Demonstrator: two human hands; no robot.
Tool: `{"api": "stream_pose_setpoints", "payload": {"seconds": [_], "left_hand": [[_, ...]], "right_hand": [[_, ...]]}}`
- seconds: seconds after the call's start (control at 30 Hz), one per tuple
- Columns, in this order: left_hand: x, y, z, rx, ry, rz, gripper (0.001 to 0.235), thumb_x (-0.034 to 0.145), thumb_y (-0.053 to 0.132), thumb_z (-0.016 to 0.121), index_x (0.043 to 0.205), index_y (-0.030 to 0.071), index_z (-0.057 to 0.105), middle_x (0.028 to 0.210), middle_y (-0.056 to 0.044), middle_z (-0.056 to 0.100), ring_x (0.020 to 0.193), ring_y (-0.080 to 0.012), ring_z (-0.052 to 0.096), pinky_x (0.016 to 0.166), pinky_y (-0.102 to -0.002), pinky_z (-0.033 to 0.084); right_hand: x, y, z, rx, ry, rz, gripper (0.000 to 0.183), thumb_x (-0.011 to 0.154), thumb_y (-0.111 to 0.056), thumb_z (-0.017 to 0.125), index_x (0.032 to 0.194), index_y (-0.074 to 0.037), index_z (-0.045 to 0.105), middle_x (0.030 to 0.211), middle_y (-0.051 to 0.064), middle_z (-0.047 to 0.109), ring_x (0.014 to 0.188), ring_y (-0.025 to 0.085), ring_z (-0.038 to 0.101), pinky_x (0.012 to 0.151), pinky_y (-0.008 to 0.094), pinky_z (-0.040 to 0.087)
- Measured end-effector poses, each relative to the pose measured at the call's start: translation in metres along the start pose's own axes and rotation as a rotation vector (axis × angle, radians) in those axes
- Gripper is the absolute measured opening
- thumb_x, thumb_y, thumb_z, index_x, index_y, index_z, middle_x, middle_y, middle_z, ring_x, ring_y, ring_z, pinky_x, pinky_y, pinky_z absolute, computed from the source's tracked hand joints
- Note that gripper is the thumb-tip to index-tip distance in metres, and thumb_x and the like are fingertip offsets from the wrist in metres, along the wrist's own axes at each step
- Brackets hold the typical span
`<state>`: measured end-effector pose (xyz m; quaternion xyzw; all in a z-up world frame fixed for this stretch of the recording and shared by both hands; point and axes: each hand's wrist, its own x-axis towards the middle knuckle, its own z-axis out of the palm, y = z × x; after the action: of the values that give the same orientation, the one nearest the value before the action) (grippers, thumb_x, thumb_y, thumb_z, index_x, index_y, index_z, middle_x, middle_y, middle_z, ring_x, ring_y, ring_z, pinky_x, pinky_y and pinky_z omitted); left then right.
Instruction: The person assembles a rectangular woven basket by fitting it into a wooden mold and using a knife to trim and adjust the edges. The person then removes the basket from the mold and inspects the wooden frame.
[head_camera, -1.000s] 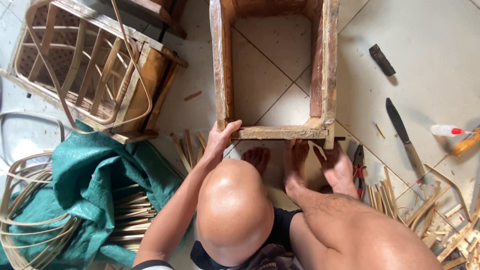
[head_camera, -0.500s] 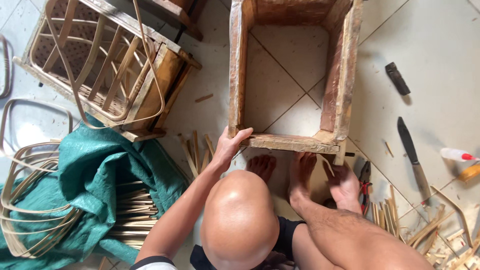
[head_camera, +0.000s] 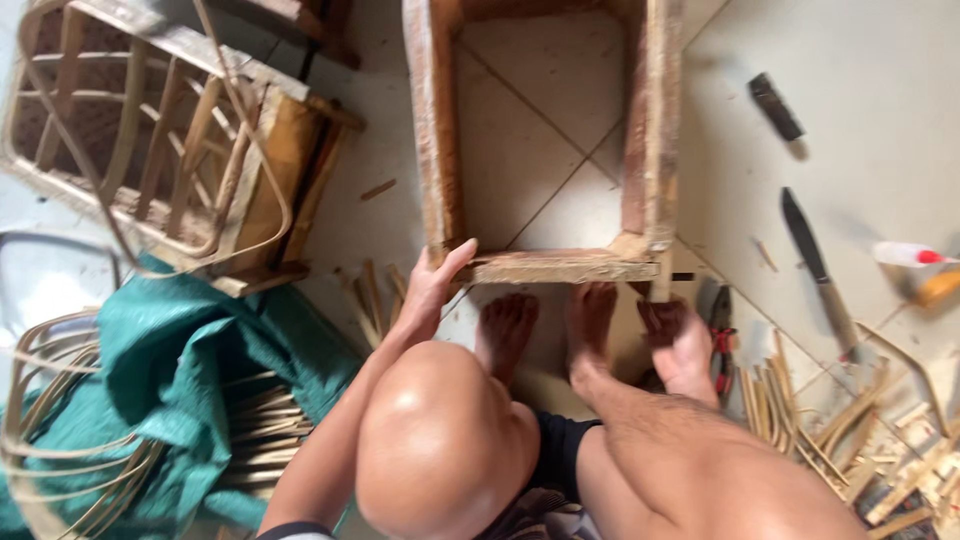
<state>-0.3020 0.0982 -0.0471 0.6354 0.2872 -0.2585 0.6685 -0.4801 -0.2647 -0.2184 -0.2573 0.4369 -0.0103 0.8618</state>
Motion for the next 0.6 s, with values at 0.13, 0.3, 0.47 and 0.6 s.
{"api": "stream_pose_setpoints", "payload": {"seconds": [0.13,0.3,0.47,0.6], "left_hand": [[-0.003,0.003,-0.001,-0.008,-0.04,-0.015,0.071,0.079,0.046,0.079,0.133,0.006,0.055,0.119,-0.007,0.065,0.108,-0.0163,0.062,0.092,-0.034,0.05],[-0.001,0.007,0.0,-0.032,-0.024,-0.021,0.069,0.078,0.045,0.079,0.131,0.007,0.055,0.117,-0.008,0.066,0.108,-0.0171,0.063,0.094,-0.033,0.05],[-0.004,0.0,-0.001,-0.032,-0.033,-0.022,0.068,0.079,0.046,0.08,0.127,0.003,0.057,0.114,-0.009,0.066,0.105,-0.0172,0.061,0.093,-0.034,0.049],[0.003,0.001,0.0,0.001,-0.009,0.015,0.069,0.079,0.047,0.081,0.127,0.002,0.059,0.114,-0.007,0.066,0.106,-0.0163,0.06,0.095,-0.033,0.048]], "right_hand": [[-0.014,-0.008,0.026,-0.146,-0.025,-0.039,0.034,0.099,-0.01,0.047,0.128,-0.005,0.064,0.125,0.008,0.068,0.119,0.026,0.06,0.112,0.044,0.046],[-0.012,-0.013,0.035,-0.145,0.13,0.006,0.028,0.101,-0.014,0.051,0.122,-0.002,0.065,0.118,0.01,0.067,0.113,0.028,0.062,0.109,0.044,0.045],[-0.008,-0.003,0.002,-0.096,-0.052,-0.008,0.021,0.101,-0.015,0.057,0.115,-0.001,0.063,0.118,0.014,0.069,0.117,0.03,0.063,0.113,0.047,0.045],[0.0,-0.007,-0.001,-0.001,-0.058,0.051,0.024,0.102,-0.015,0.057,0.122,-0.006,0.065,0.118,0.01,0.067,0.116,0.026,0.06,0.113,0.046,0.045]]}}
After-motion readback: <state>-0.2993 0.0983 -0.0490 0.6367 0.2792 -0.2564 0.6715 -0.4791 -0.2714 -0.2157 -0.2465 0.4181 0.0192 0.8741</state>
